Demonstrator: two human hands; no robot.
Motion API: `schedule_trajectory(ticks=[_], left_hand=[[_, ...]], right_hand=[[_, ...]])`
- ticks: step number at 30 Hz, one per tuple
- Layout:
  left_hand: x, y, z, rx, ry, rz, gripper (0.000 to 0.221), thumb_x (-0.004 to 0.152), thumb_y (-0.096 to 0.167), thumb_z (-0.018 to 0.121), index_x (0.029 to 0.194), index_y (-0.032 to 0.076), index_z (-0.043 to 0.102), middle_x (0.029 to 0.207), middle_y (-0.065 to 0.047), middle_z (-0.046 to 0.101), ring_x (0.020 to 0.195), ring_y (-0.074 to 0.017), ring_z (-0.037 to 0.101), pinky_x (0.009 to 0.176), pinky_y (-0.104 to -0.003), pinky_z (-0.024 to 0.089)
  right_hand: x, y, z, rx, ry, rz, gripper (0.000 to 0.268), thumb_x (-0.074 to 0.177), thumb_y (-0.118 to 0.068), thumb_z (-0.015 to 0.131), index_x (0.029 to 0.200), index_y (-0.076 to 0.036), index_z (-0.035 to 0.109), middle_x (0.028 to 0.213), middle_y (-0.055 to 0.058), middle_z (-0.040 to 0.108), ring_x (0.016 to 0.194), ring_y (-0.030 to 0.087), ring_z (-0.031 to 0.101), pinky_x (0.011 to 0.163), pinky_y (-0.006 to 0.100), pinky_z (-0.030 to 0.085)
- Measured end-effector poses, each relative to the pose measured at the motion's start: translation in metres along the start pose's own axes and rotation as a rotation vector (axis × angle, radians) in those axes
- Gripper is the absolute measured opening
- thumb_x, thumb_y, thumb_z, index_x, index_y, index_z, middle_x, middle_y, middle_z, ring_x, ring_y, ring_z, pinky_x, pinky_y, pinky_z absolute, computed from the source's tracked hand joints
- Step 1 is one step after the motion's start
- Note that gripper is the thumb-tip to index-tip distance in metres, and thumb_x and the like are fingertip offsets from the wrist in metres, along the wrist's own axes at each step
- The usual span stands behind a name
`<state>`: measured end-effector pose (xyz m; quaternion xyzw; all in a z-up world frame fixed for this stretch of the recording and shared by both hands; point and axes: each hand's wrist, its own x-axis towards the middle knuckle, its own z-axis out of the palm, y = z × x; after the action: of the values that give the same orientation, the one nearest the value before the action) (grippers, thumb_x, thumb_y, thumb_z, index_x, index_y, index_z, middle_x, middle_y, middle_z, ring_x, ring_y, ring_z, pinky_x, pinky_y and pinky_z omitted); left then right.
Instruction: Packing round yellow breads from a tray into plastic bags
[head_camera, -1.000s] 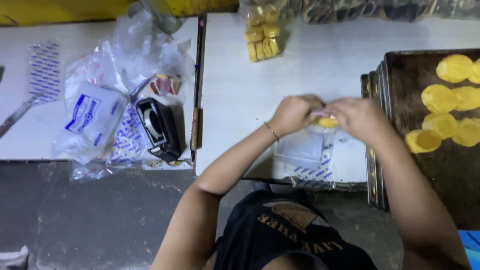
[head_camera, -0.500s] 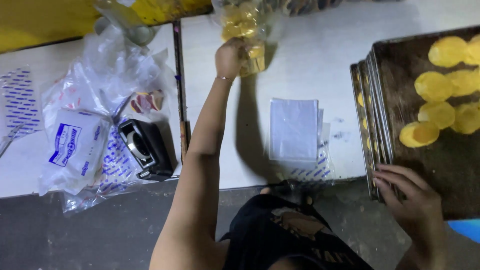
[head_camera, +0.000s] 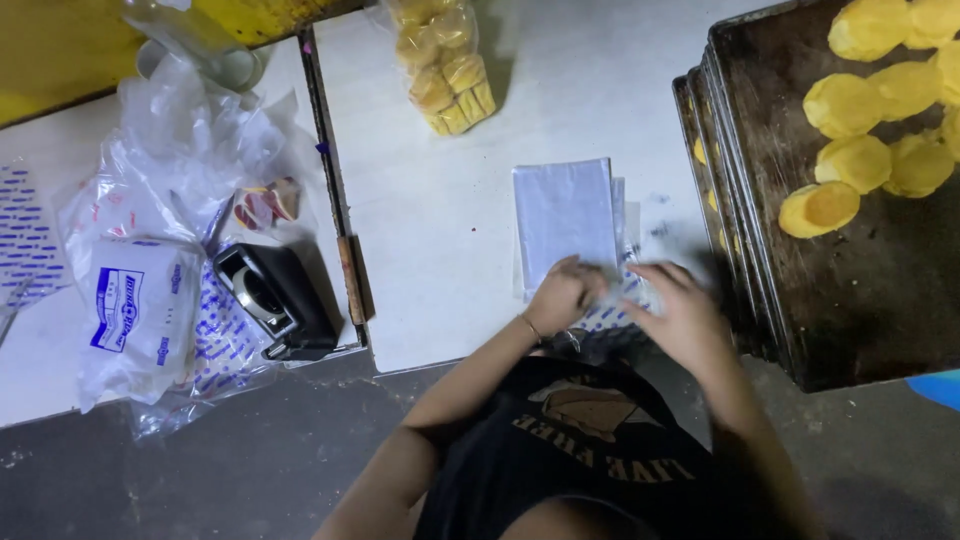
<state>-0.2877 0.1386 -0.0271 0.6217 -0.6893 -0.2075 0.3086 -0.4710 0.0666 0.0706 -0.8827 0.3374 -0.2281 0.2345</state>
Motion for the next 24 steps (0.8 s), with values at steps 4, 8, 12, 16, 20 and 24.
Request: schedule_trajectory(ticks=[4,8,12,16,20,24], left_hand=[[0.025,-0.014,-0.019,-0.114,0.130,-0.150,0.018,0.095,0.014,0.056,0.111,0.021,0.063,0.110,-0.001,0.075,0.114,-0.0231,0.070,0.116,-0.052,0.037],[0.035,0.031,-0.078,-0.140,0.338,0.088,0.039,0.092,0.024,0.071,0.130,0.016,0.063,0.128,-0.004,0.068,0.118,-0.0254,0.065,0.121,-0.057,0.030],[0.048,0.079,-0.095,-0.061,0.487,0.295,0.051,0.088,0.046,0.076,0.131,0.018,0.068,0.125,-0.002,0.071,0.112,-0.0236,0.068,0.126,-0.059,0.024],[0.048,0.076,-0.064,-0.031,0.607,0.250,0.017,0.100,0.018,0.062,0.102,0.023,0.078,0.091,0.007,0.076,0.074,-0.0169,0.065,0.116,-0.046,0.045],[0.045,0.126,-0.068,-0.518,0.311,-0.038,0.014,0.100,0.025,0.066,0.093,0.013,0.066,0.057,-0.003,0.065,0.052,-0.0254,0.060,0.065,-0.036,0.054],[0.044,0.128,-0.076,-0.274,0.258,-0.271,0.017,0.098,0.026,0.071,0.091,0.015,0.081,0.086,-0.011,0.079,0.081,-0.0341,0.073,0.079,-0.041,0.058]], right_hand=[[0.027,0.046,0.070,-0.077,0.027,0.125,0.018,0.088,-0.018,0.077,0.106,-0.017,0.076,0.090,0.005,0.077,0.088,0.030,0.074,0.080,0.044,0.059],[0.058,-0.011,-0.003,0.095,-0.003,0.202,0.014,0.091,-0.011,0.072,0.102,-0.018,0.076,0.092,0.006,0.078,0.093,0.031,0.074,0.080,0.044,0.059],[0.056,-0.023,-0.045,0.222,-0.041,0.228,0.003,0.092,-0.017,0.074,0.094,-0.015,0.073,0.089,0.007,0.079,0.092,0.031,0.075,0.075,0.045,0.058],[0.044,-0.021,-0.076,0.180,-0.160,0.259,0.008,0.095,-0.024,0.068,0.096,-0.020,0.075,0.082,0.007,0.079,0.087,0.032,0.075,0.073,0.045,0.057],[0.036,0.014,-0.109,0.236,-0.167,0.277,0.021,0.101,-0.026,0.062,0.088,-0.018,0.076,0.068,0.005,0.076,0.074,0.027,0.075,0.066,0.037,0.056],[0.029,0.002,-0.197,0.071,-0.472,0.167,0.029,0.091,-0.006,0.059,0.110,-0.011,0.081,0.100,0.018,0.081,0.095,0.042,0.075,0.087,0.051,0.058]])
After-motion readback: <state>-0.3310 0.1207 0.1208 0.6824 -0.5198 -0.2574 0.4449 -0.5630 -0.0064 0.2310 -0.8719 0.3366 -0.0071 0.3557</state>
